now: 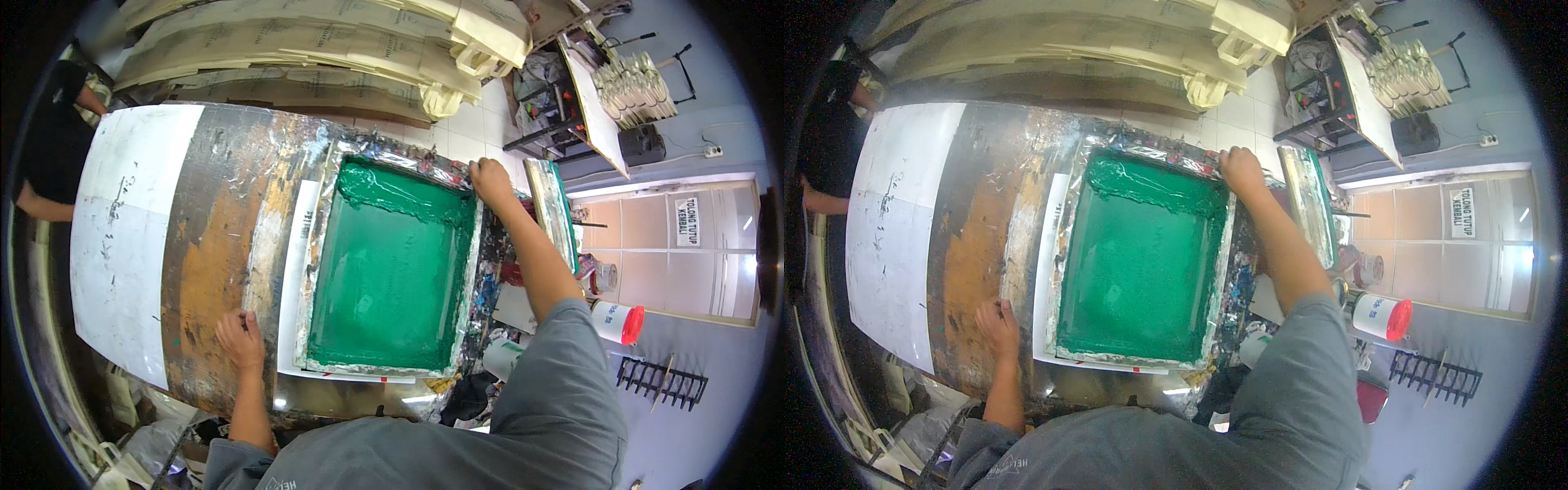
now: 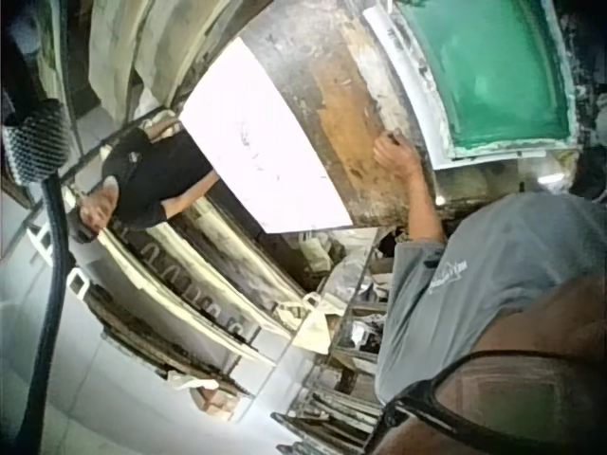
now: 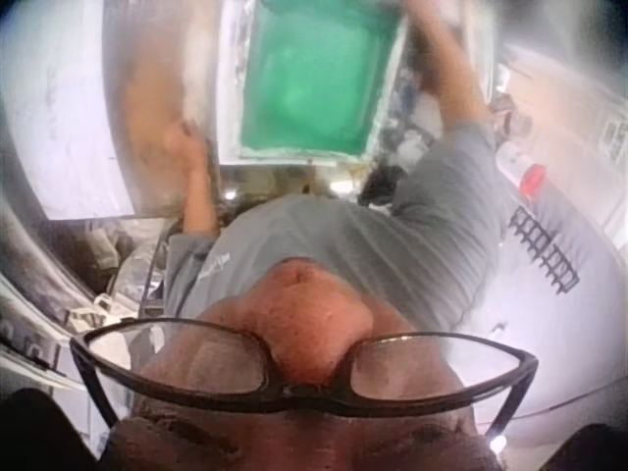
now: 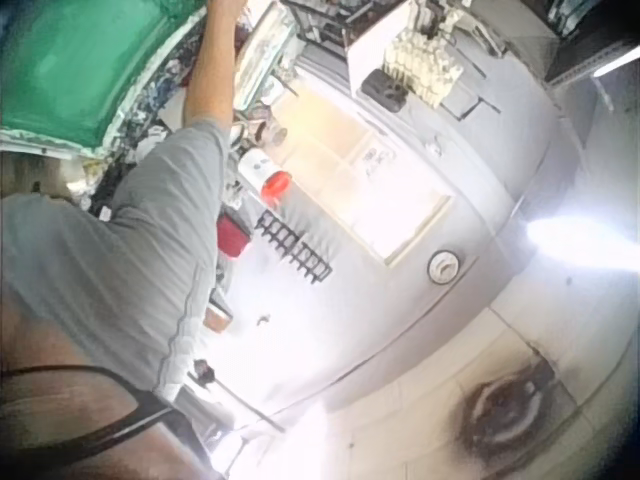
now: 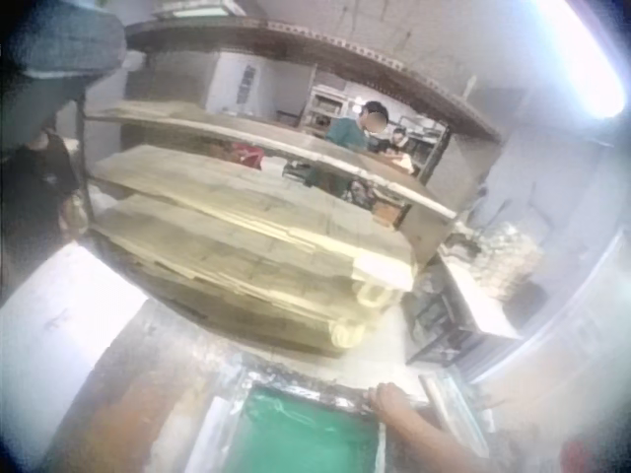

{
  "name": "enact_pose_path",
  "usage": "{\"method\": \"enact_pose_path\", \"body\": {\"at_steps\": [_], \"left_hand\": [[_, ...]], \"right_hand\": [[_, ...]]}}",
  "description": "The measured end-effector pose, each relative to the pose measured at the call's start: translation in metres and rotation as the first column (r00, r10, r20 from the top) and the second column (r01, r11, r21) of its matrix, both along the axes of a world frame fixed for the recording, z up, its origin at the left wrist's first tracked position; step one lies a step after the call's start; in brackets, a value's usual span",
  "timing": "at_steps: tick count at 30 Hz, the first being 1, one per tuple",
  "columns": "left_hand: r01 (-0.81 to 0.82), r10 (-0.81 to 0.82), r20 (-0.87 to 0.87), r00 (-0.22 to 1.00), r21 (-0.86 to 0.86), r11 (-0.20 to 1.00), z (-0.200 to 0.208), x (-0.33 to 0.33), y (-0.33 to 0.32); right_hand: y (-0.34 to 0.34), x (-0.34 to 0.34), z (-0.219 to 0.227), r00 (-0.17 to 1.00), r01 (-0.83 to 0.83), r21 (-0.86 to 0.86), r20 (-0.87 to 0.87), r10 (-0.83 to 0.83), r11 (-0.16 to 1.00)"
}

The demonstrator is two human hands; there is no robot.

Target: The person performs screen printing on tote bags and posters, using a squeegee to apply green ink through a screen, then removing the printed items and cleaning the squeegee with a small tool and a cloth.

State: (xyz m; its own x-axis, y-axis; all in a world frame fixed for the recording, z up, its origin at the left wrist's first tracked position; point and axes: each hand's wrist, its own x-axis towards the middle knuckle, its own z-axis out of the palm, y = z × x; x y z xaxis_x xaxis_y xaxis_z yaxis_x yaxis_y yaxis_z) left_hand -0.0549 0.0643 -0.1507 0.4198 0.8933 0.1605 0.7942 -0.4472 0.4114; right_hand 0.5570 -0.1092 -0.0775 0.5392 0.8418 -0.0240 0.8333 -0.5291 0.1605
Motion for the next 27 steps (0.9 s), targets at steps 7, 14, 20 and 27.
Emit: {"method": "enact_pose_path", "body": {"at_steps": [7,14,20,27], "left_hand": [[0.008,-0.009,0.028,1.000,0.035,0.999,0.000,0.000,0.003],[0.074,-0.074,0.017,0.997,-0.009,0.997,0.004,0.003,0.007],[0.018,-0.018,-0.010,1.000,0.014,1.000,-0.006,-0.008,0.001],[0.052,-0.052,0.021,0.998,0.029,0.998,0.003,0.003,0.005]], "right_hand": [[0.023,0.008,0.045,0.820,0.464,0.254,-0.486,-0.303,0.849],[0.032,0.058,0.042,0.870,0.429,0.492,-0.451,-0.200,0.758],[0.114,-0.022,0.285,0.956,-0.010,0.838,-0.152,0.252,0.545],[0.139,-0.068,0.056,0.912,0.394,-0.024,-0.111,-0.394,0.919]]}}
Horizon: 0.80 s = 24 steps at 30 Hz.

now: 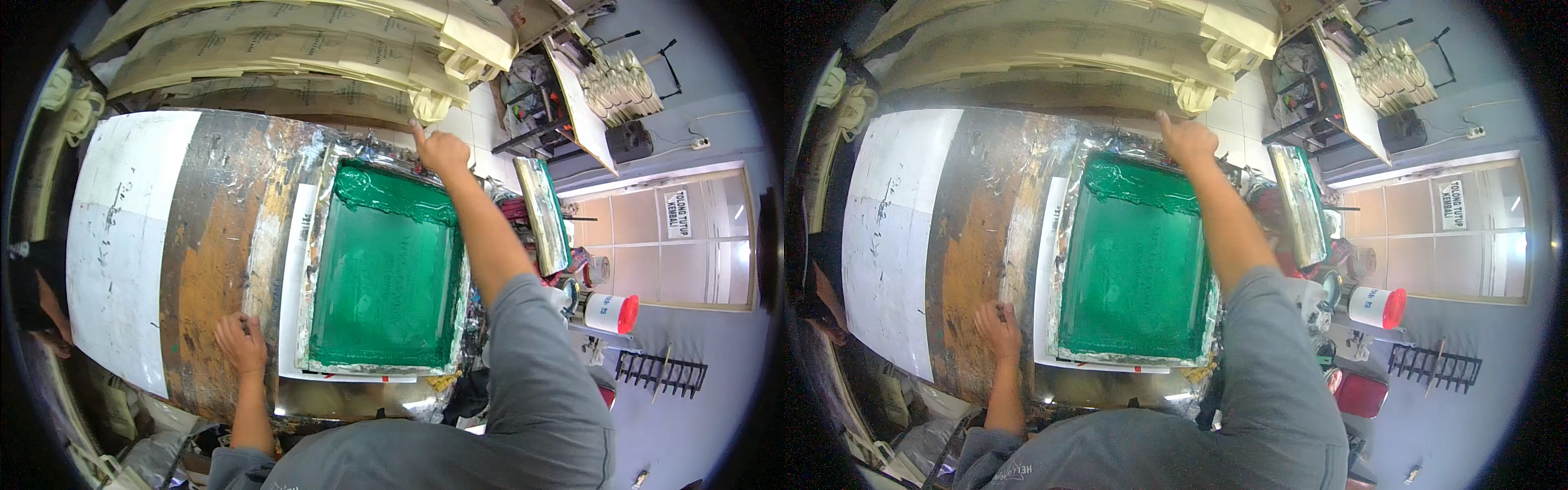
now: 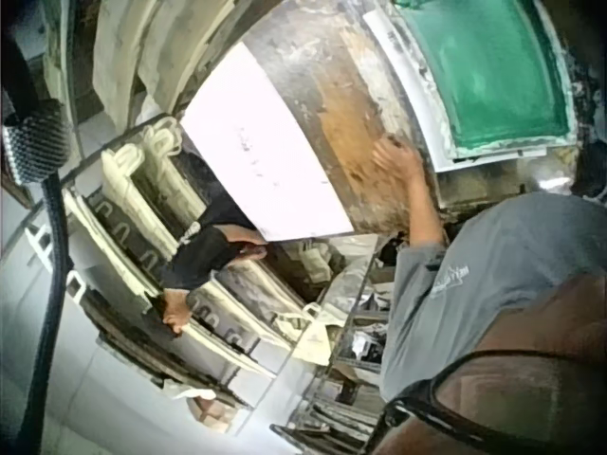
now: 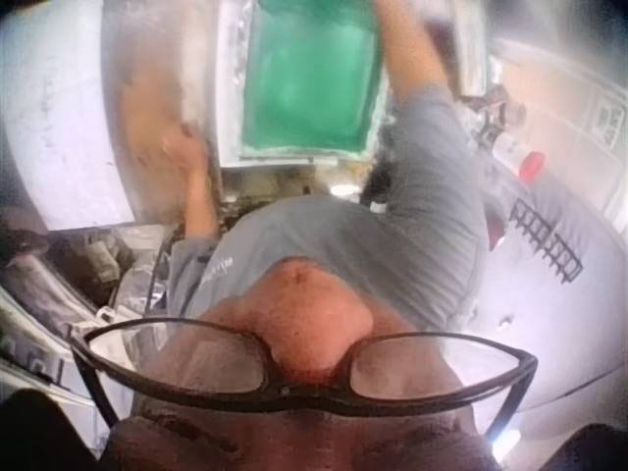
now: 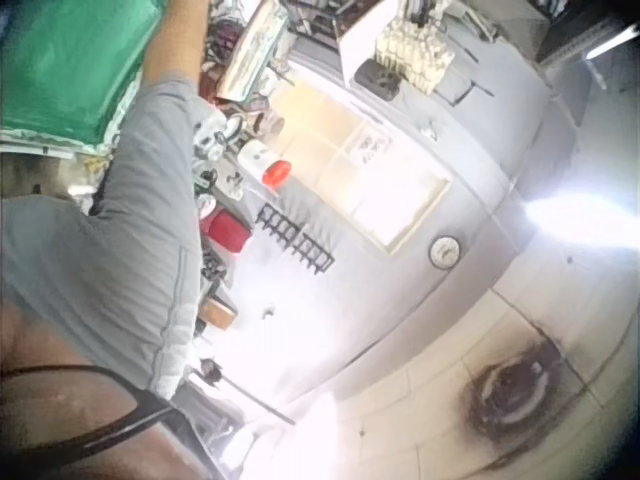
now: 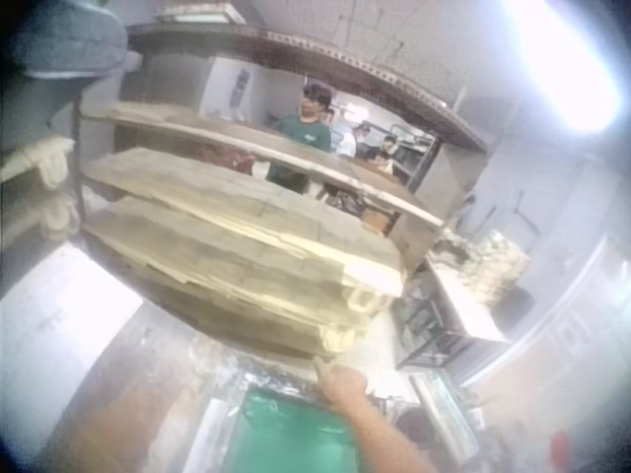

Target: The person performs screen printing on tote bags and posters, using a squeegee to apply green ink through a screen, then removing the printed items and cleaning the squeegee with a small tool and a cloth.

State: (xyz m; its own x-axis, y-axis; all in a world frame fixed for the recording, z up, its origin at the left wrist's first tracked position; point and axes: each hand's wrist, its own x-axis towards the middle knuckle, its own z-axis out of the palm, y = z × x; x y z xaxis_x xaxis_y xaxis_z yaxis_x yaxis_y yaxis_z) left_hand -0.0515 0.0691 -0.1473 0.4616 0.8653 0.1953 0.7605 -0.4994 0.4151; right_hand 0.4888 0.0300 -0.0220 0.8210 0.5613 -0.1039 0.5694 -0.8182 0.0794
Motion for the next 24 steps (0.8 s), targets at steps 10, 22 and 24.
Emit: {"method": "enact_pose_path", "body": {"at_steps": [10,22,24], "left_hand": [[-0.014,0.013,-0.001,1.000,-0.053,0.999,0.000,-0.005,-0.002],[-0.003,0.003,0.006,1.000,-0.019,1.000,0.005,-0.001,-0.001],[-0.005,0.005,0.011,1.000,-0.013,1.000,0.005,-0.001,0.000]], "right_hand": [[0.002,-0.017,-0.047,0.966,0.243,0.096,0.065,-0.250,0.965],[-0.021,0.028,-0.024,0.790,-0.606,-0.188,-0.029,0.612,0.773],[-0.033,0.018,-0.058,0.860,-0.494,-0.012,0.143,0.491,0.869]]}}
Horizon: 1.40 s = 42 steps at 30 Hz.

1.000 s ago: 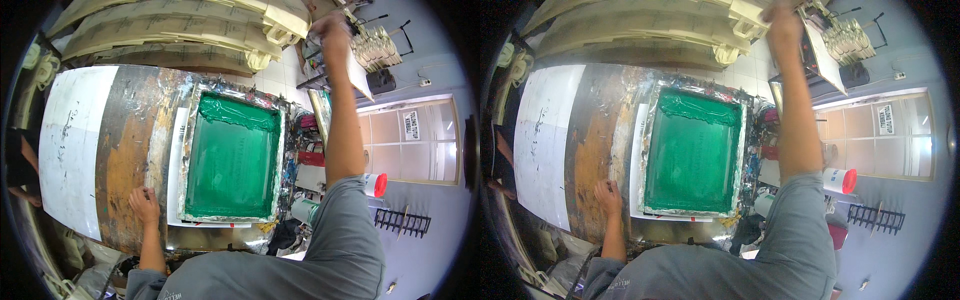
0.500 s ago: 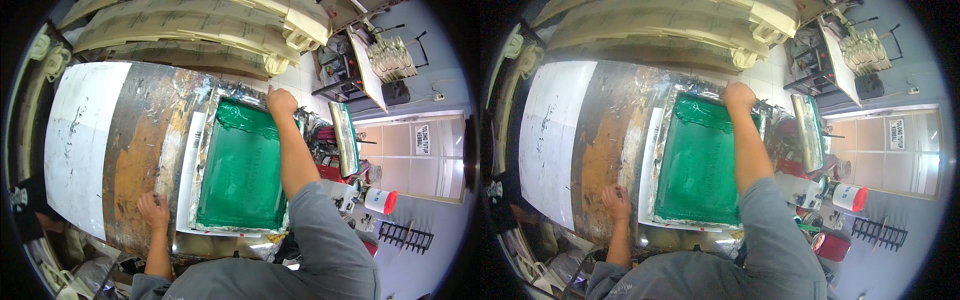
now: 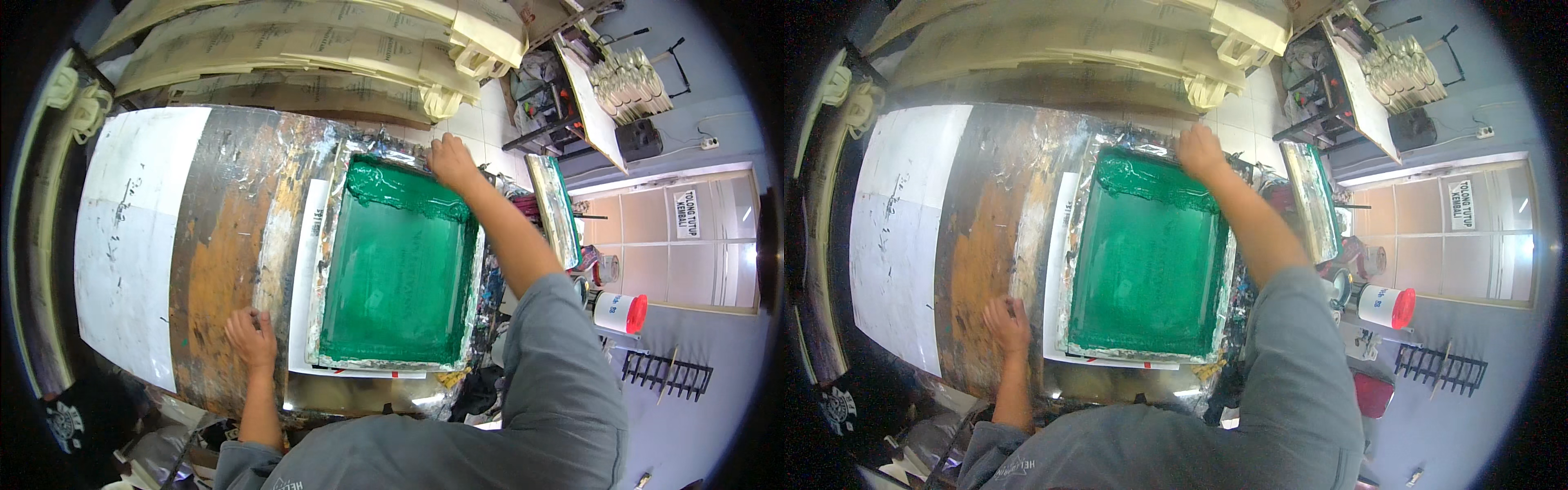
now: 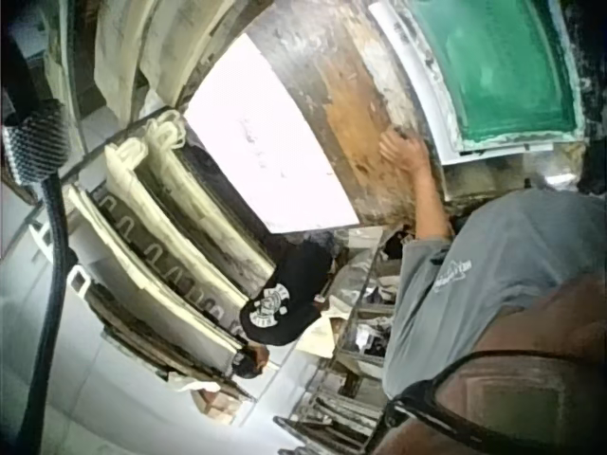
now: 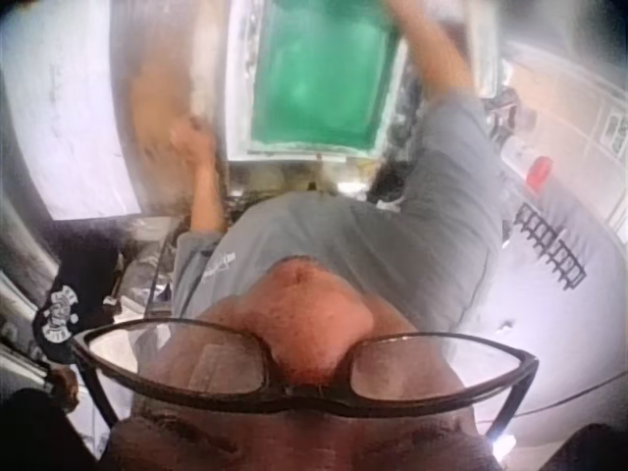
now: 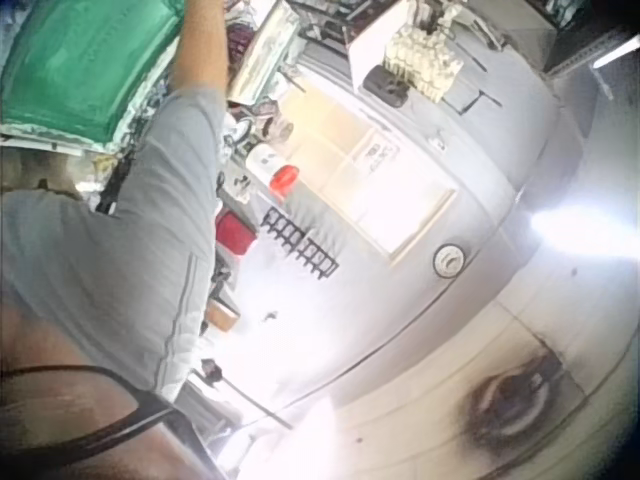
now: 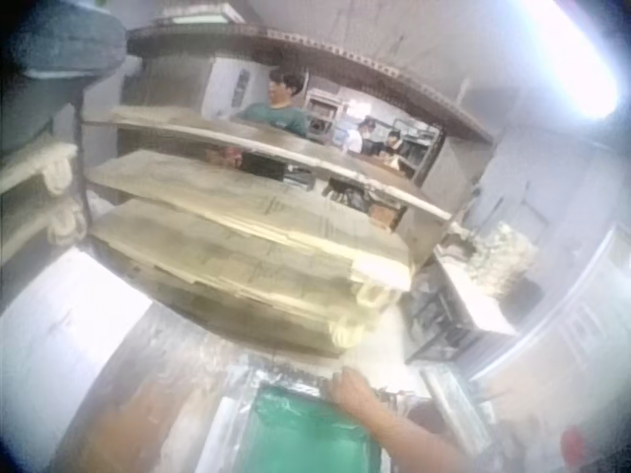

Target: The person performs screen printing on tote bags and posters, using a squeegee to apply green ink through a screen, then removing the printed items and cleaning the squeegee with a small tool and a cloth.

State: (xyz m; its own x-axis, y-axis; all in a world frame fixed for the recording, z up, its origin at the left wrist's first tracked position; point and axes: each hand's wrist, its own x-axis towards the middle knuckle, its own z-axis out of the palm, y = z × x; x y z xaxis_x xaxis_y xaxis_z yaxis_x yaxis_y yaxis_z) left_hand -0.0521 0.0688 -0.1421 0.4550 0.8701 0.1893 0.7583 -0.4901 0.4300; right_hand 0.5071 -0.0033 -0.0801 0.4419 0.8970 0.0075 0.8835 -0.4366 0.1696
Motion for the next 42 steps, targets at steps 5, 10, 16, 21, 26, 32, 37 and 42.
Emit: {"method": "enact_pose_path", "body": {"at_steps": [5,10,16,21,26,32,37,42], "left_hand": [[-0.015,0.014,0.007,1.000,0.028,0.999,-0.007,-0.002,-0.002],[-0.004,0.004,0.000,1.000,0.016,1.000,-0.008,-0.002,-0.001],[-0.021,0.021,-0.001,1.000,-0.001,1.000,-0.006,-0.009,-0.006],[0.005,-0.005,-0.003,1.000,-0.039,0.999,-0.003,-0.005,-0.001],[-0.004,0.004,-0.001,1.000,-0.063,0.998,-0.001,-0.002,0.000],[0.021,-0.021,0.007,1.000,-0.029,0.999,-0.007,-0.006,0.002],[-0.008,0.009,0.018,1.000,-0.040,0.999,-0.006,-0.005,-0.001],[0.000,0.002,0.023,1.000,-0.071,0.997,-0.005,-0.006,0.001]], "right_hand": [[-0.010,0.006,0.005,0.893,0.282,0.421,-0.443,-0.076,0.862],[0.008,0.025,0.038,0.583,0.740,0.008,-0.507,-0.635,0.673],[0.103,-0.020,0.205,0.913,-0.078,0.940,-0.066,0.402,0.332],[0.138,-0.055,0.151,0.991,0.014,0.208,0.125,-0.041,0.978],[0.134,-0.083,0.031,0.939,0.343,0.066,-0.010,-0.343,0.937],[0.110,-0.018,0.001,0.917,-0.397,0.083,0.074,0.392,0.914],[0.098,-0.050,0.024,0.945,-0.320,0.050,-0.061,0.323,0.946],[0.088,-0.049,0.014,0.830,-0.023,0.402,-0.502,0.242,0.915]]}}
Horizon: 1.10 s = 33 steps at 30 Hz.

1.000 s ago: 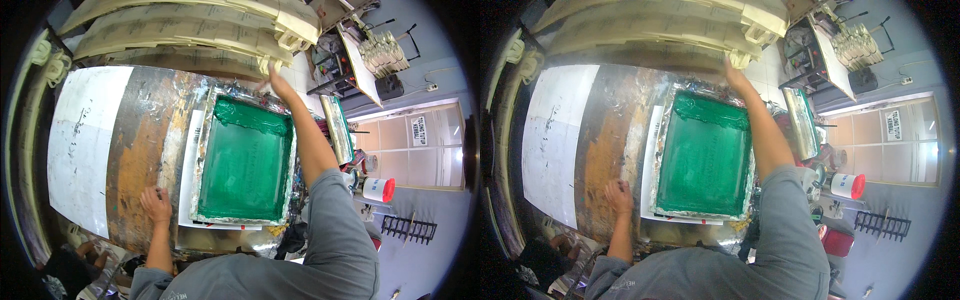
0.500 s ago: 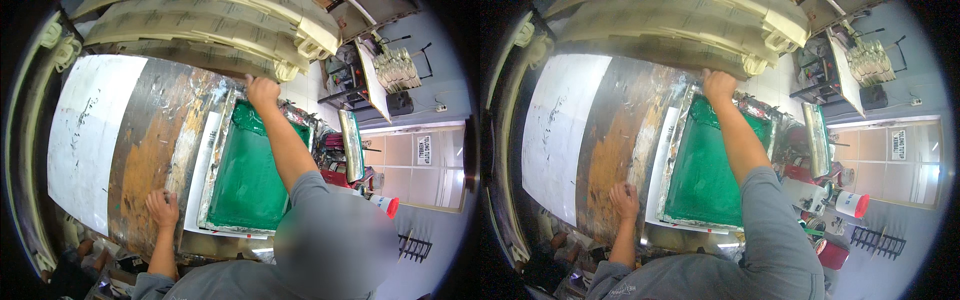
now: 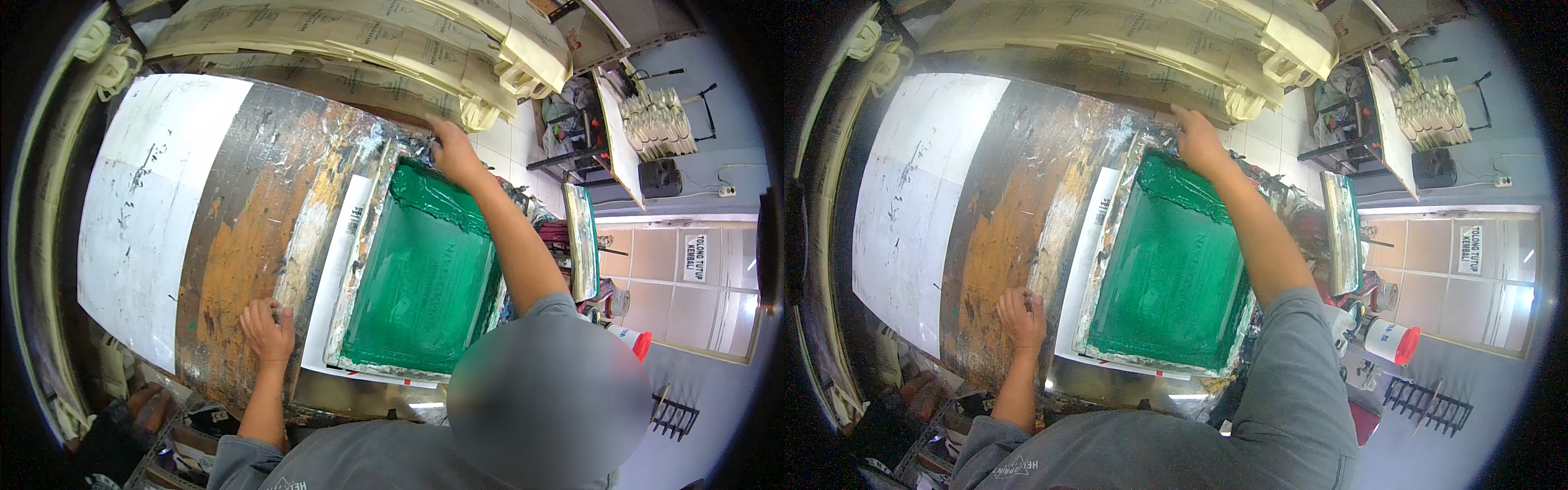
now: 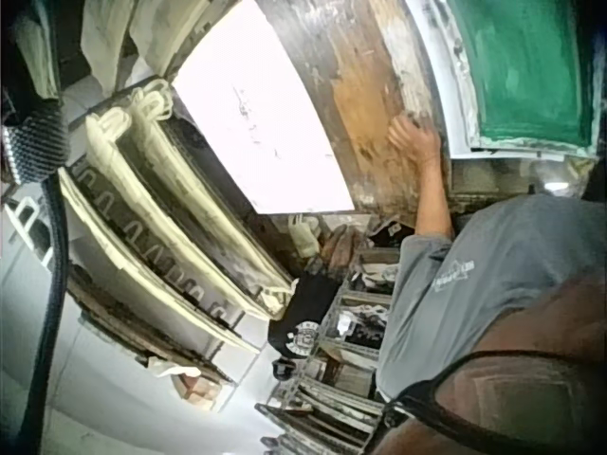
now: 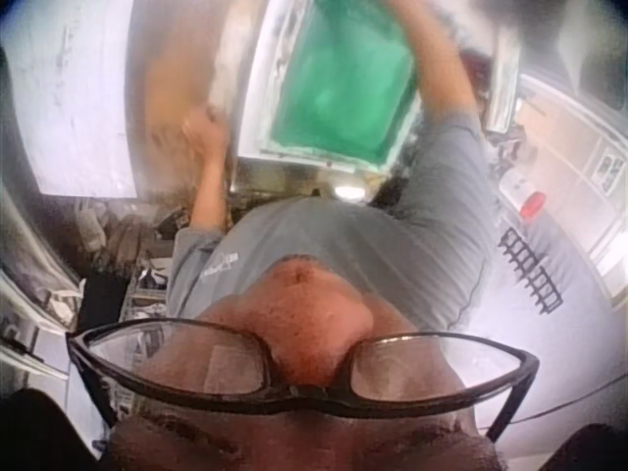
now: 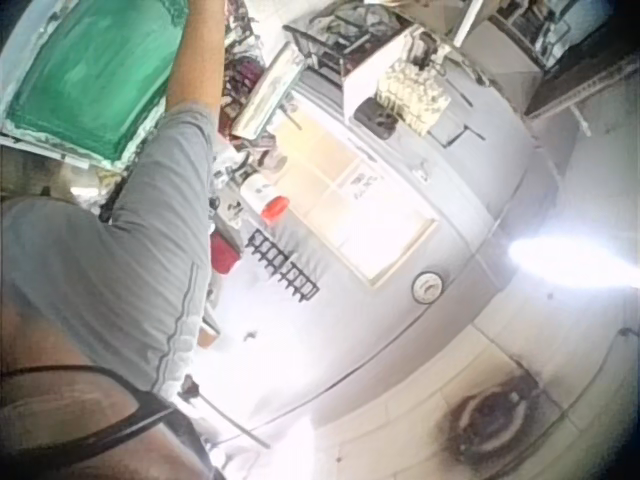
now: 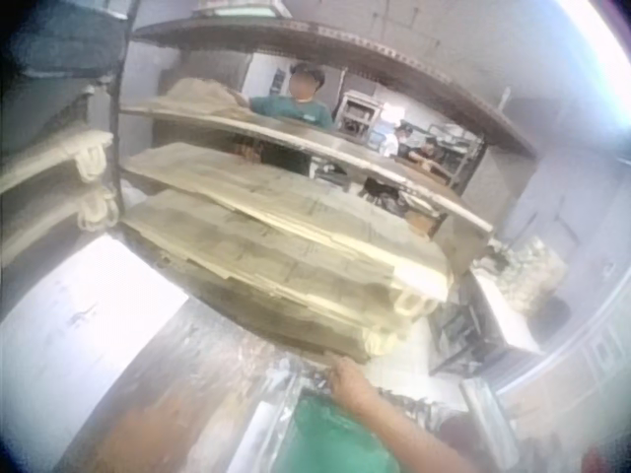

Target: The person performs screen printing on tote bags and posters, using a squeegee to apply green ink through a screen, then removing the printed items and cleaning the squeegee with a small tool and a cloth.

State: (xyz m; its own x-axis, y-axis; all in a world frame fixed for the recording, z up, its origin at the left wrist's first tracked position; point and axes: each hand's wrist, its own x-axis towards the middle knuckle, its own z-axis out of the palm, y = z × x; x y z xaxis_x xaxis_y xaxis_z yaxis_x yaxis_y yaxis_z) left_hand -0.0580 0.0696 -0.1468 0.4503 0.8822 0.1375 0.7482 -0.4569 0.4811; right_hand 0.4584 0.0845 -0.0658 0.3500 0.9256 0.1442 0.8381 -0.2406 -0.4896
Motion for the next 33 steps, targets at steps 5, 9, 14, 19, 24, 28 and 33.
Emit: {"method": "enact_pose_path", "body": {"at_steps": [5,9,14,19,24,28,33], "left_hand": [[0.009,-0.009,0.026,1.000,-0.001,1.000,0.004,0.000,-0.001],[0.017,-0.017,0.033,0.999,0.011,1.000,0.003,0.001,0.001],[0.015,-0.016,0.162,0.987,0.010,1.000,0.005,-0.002,-0.003],[0.122,-0.046,0.319,0.947,-0.224,0.967,0.023,-0.015,-0.009],[0.242,0.051,0.356,0.933,-0.725,0.644,0.023,-0.007,-0.059],[0.233,0.219,0.394,0.893,-0.819,0.524,0.024,0.015,-0.077],[0.342,-0.028,0.389,0.921,-0.771,0.537,0.068,0.038,-0.071]], "right_hand": [[0.019,0.012,0.007,0.915,0.402,-0.088,0.011,-0.402,0.911],[0.042,0.030,0.060,0.962,0.218,0.219,-0.212,-0.171,0.951],[-0.049,-0.084,0.303,0.986,0.164,0.878,-0.128,-0.109,0.449],[-0.211,-0.168,0.196,0.921,0.298,0.432,0.104,-0.375,0.851],[-0.365,-0.255,0.055,0.775,0.631,-0.040,0.016,-0.631,0.775],[-0.381,-0.248,0.043,0.635,0.735,-0.316,0.012,-0.772,0.600],[-0.402,-0.204,0.025,0.427,0.695,-0.474,-0.333,-0.841,0.541]]}}
